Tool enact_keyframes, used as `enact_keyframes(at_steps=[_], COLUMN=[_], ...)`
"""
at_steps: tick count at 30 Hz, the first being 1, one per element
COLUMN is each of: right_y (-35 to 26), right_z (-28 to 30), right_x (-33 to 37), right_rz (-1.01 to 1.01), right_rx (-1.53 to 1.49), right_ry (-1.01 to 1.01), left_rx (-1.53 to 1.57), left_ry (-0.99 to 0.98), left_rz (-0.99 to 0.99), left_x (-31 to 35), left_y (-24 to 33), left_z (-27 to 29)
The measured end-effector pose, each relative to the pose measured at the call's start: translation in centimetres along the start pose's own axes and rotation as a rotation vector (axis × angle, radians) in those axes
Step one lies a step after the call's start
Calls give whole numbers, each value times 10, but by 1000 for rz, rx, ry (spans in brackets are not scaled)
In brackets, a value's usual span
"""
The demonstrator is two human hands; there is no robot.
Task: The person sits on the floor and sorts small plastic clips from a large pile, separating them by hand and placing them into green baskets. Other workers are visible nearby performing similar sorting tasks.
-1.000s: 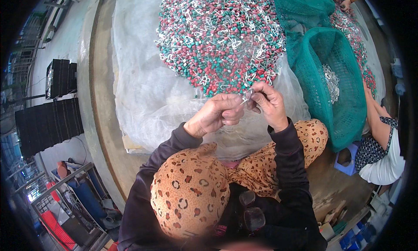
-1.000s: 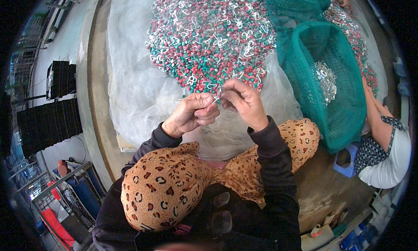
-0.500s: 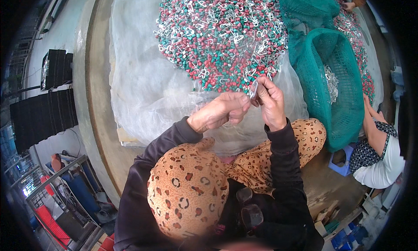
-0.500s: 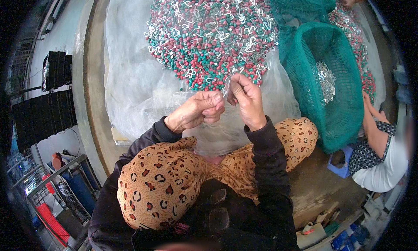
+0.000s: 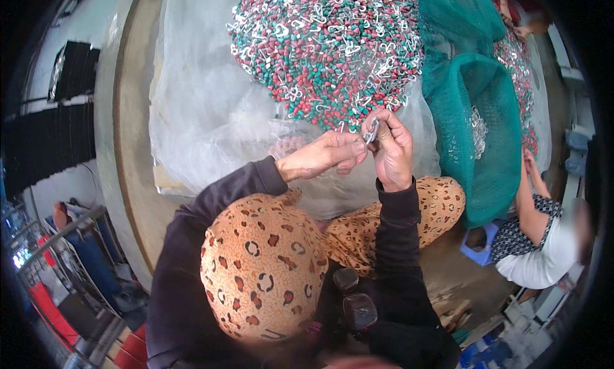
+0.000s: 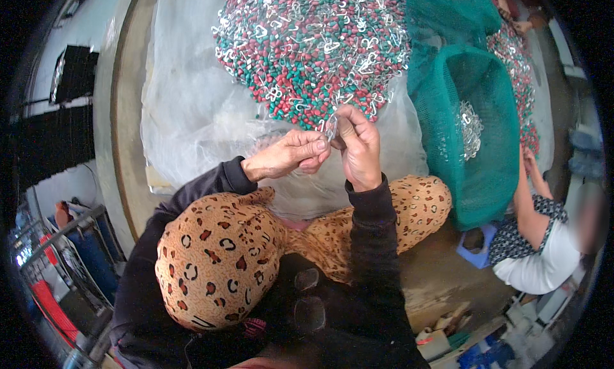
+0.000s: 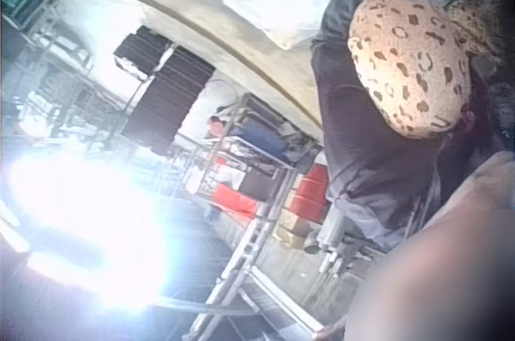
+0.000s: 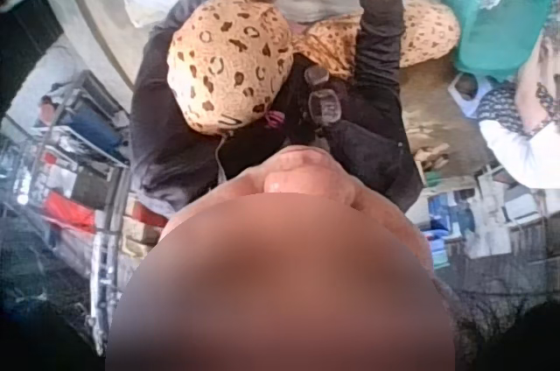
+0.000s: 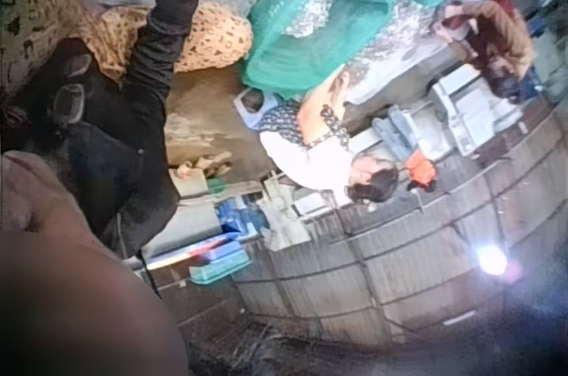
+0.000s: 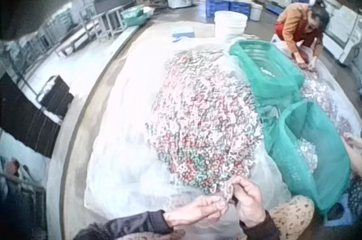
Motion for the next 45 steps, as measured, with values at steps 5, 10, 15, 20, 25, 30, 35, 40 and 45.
enact_keyframes(at_steps=[5,10,15,20,25,30,35,40,45], right_y=[3,3,12,16,10,-1,-5,-7,5], right_z=[5,-5,-23,-31,-34,-37,-33,-26,-31], right_x=[-12,-9,-8,-19,-20,-12,-11,-2,1], right_rz=[43,61,107,176,221,251,175,144,121], right_rx=[69,-27,67,107,132,174,-140,-146,-128], right_ry=[0,-40,401,540,519,494,532,447,415], left_rx=[-220,-245,-350,-854,-1035,-1220,-1320,-1322,-1201], left_ry=[174,207,265,412,505,528,308,114,138], left_rz=[-108,-102,-178,-394,-387,-522,-724,-809,-516], left_x=[1,6,-4,-9,0,1,-5,-7,7], left_y=[4,15,18,26,32,33,37,37,27], left_z=[0,-3,-7,-10,-7,-11,-19,-16,-8])
Point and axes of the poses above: each hand's wrist, its own x-axis away from the middle knuckle, its own z-axis out of the back of the hand, y = z × x, the point moved 1 cm from there along -x, towards the middle knuckle, and after that the axes turned 7 degrees about x, right-handed, at the moved point
